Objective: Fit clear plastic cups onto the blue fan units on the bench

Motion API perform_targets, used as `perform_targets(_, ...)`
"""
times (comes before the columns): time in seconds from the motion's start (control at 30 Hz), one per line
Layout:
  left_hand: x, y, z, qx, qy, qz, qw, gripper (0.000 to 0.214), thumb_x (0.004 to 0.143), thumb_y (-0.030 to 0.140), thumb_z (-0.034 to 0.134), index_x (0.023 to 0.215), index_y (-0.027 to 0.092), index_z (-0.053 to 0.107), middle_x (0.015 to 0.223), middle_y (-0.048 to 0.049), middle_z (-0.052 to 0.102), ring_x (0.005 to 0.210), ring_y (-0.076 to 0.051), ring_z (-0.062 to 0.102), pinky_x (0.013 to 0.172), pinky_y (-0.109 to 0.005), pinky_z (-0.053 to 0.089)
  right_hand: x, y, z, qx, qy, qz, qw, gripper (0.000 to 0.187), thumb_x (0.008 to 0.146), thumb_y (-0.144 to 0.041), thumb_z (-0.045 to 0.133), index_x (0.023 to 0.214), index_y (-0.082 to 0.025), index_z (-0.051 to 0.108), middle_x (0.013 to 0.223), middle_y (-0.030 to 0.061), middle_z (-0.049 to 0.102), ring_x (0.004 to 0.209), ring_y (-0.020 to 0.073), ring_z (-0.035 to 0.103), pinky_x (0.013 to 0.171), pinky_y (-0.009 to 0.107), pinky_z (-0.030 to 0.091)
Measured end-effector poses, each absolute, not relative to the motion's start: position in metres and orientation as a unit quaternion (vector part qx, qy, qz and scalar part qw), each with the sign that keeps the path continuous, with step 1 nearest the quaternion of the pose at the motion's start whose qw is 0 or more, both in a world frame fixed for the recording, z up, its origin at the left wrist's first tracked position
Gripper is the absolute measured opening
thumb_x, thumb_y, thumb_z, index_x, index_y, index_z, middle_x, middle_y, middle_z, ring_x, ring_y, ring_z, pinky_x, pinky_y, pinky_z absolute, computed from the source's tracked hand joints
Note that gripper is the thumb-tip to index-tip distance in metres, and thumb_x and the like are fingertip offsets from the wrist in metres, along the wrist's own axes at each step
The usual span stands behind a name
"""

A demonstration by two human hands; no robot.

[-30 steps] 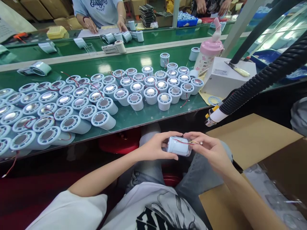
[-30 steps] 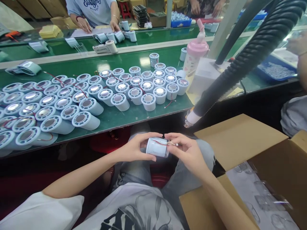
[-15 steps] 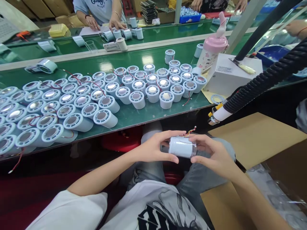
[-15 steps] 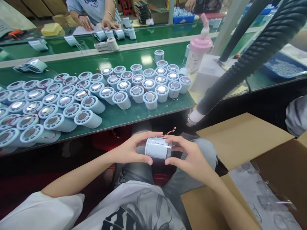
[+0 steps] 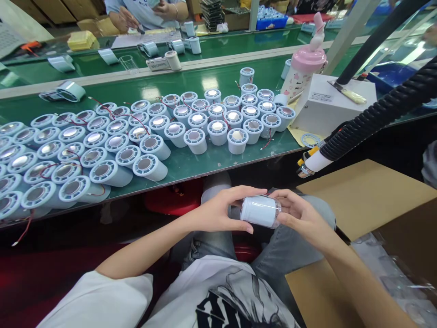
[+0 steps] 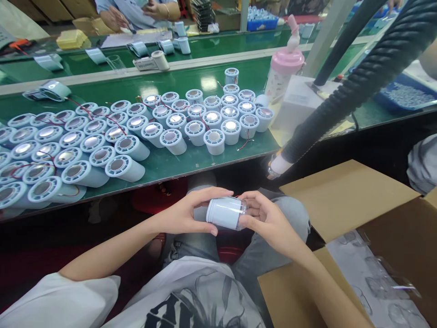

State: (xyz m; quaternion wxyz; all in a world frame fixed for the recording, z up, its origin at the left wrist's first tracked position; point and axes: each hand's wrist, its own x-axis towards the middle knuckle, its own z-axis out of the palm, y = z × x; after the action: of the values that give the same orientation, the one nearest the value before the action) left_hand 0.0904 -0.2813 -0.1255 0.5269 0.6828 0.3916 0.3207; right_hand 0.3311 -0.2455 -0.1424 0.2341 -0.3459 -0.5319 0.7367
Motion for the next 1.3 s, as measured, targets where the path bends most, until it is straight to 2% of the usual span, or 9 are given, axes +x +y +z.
perform_targets(0.17, 0.090, -0.281, -0.127, 0.693, 0.385, 0.322, 0.518, 0.073, 0.072, 0.035, 0.080, 0.138, 0.027, 0.050, 0.140, -0.0111, 0.053, 0.130, -0.028, 0.049, 0.102, -0.037, 0.047, 0.329, -0.246, -0.144, -0.367, -0.491, 0.756, 0.230, 0.037, 0.085, -0.042, 0.070, 0.110, -0.021, 0.052, 0.094, 0.0042, 0.067, 0.074, 0.0150, 0.065, 0.064, 0.026, 0.058)
perform_targets(0.37, 0.092, -0.281, -0.126, 0.694, 0.374, 0.326, 0.521, 0.071, 0.074, 0.032, 0.079, 0.138, 0.026, 0.051, 0.141, -0.0113, 0.052, 0.130, -0.026, 0.050, 0.103, -0.035, 0.046, 0.326, -0.248, -0.146, -0.386, -0.454, 0.779, 0.193, 0.045, 0.086, -0.058, 0.061, 0.103, -0.018, 0.049, 0.072, 0.0009, 0.067, 0.058, 0.0147, 0.068, 0.057, 0.024, 0.057)
perform_targets(0.6, 0.093, -0.281, -0.130, 0.695, 0.354, 0.335, 0.529, 0.073, 0.071, 0.026, 0.081, 0.138, 0.026, 0.051, 0.141, -0.0110, 0.053, 0.132, -0.025, 0.048, 0.107, -0.035, 0.044, 0.319, -0.251, -0.147, -0.393, -0.401, 0.808, 0.178, 0.051, 0.082, -0.070, 0.056, 0.085, -0.019, 0.048, 0.053, -0.0026, 0.059, 0.042, 0.0102, 0.058, 0.036, 0.013, 0.041)
perform_targets(0.8, 0.094, -0.283, -0.133, 0.686, 0.334, 0.359, 0.538, 0.073, 0.070, 0.026, 0.082, 0.137, 0.029, 0.052, 0.145, -0.0110, 0.048, 0.136, -0.027, 0.044, 0.110, -0.039, 0.041, 0.316, -0.252, -0.145, -0.403, -0.358, 0.835, 0.110, 0.063, 0.083, -0.074, 0.045, 0.078, -0.013, 0.060, 0.058, 0.0079, 0.067, 0.035, 0.0078, 0.051, 0.030, 0.013, 0.034)
perform_targets(1.0, 0.096, -0.287, -0.128, 0.685, 0.361, 0.345, 0.531, 0.064, 0.072, 0.026, 0.080, 0.132, 0.026, 0.056, 0.136, -0.0118, 0.055, 0.128, -0.027, 0.050, 0.099, -0.036, 0.050, 0.314, -0.255, -0.140, -0.404, -0.316, 0.857, 0.046, 0.072, 0.090, -0.072, 0.026, 0.071, -0.013, 0.063, 0.055, 0.0061, 0.062, 0.032, 0.0056, 0.047, 0.028, 0.012, 0.030)
perform_targets(1.1, 0.097, -0.289, -0.125, 0.664, 0.386, 0.336, 0.546, 0.063, 0.074, 0.028, 0.078, 0.133, 0.025, 0.054, 0.133, -0.0115, 0.055, 0.123, -0.025, 0.054, 0.094, -0.032, 0.053, 0.315, -0.257, -0.143, -0.400, -0.377, 0.831, 0.079, 0.072, 0.082, -0.081, 0.034, 0.076, -0.014, 0.060, 0.055, 0.0056, 0.062, 0.036, 0.0089, 0.052, 0.030, 0.014, 0.034)
perform_targets(1.17, 0.097, -0.291, -0.123, 0.649, 0.399, 0.334, 0.555, 0.065, 0.075, 0.029, 0.077, 0.134, 0.024, 0.052, 0.130, -0.0110, 0.056, 0.119, -0.024, 0.057, 0.093, -0.032, 0.053, 0.319, -0.258, -0.147, -0.411, -0.447, 0.782, 0.143, 0.067, 0.084, -0.078, 0.037, 0.088, -0.015, 0.059, 0.059, 0.0045, 0.063, 0.043, 0.0133, 0.058, 0.034, 0.018, 0.041)
perform_targets(1.23, 0.096, -0.292, -0.122, 0.631, 0.412, 0.335, 0.566, 0.067, 0.074, 0.030, 0.078, 0.135, 0.024, 0.051, 0.129, -0.0108, 0.057, 0.116, -0.024, 0.058, 0.094, -0.033, 0.053, 0.323, -0.259, -0.150, -0.424, -0.539, 0.693, 0.221, 0.048, 0.094, -0.062, 0.038, 0.104, -0.018, 0.056, 0.073, 0.0053, 0.066, 0.058, 0.0169, 0.064, 0.046, 0.024, 0.051)
perform_targets(1.3, 0.096, -0.292, -0.122, 0.608, 0.419, 0.338, 0.584, 0.068, 0.073, 0.029, 0.078, 0.136, 0.023, 0.051, 0.130, -0.0108, 0.056, 0.114, -0.023, 0.060, 0.094, -0.033, 0.053, 0.327, -0.260, -0.152, -0.410, -0.647, 0.569, 0.299, 0.027, 0.099, -0.037, 0.042, 0.120, -0.022, 0.050, 0.105, 0.0094, 0.067, 0.084, 0.0198, 0.068, 0.066, 0.031, 0.058)
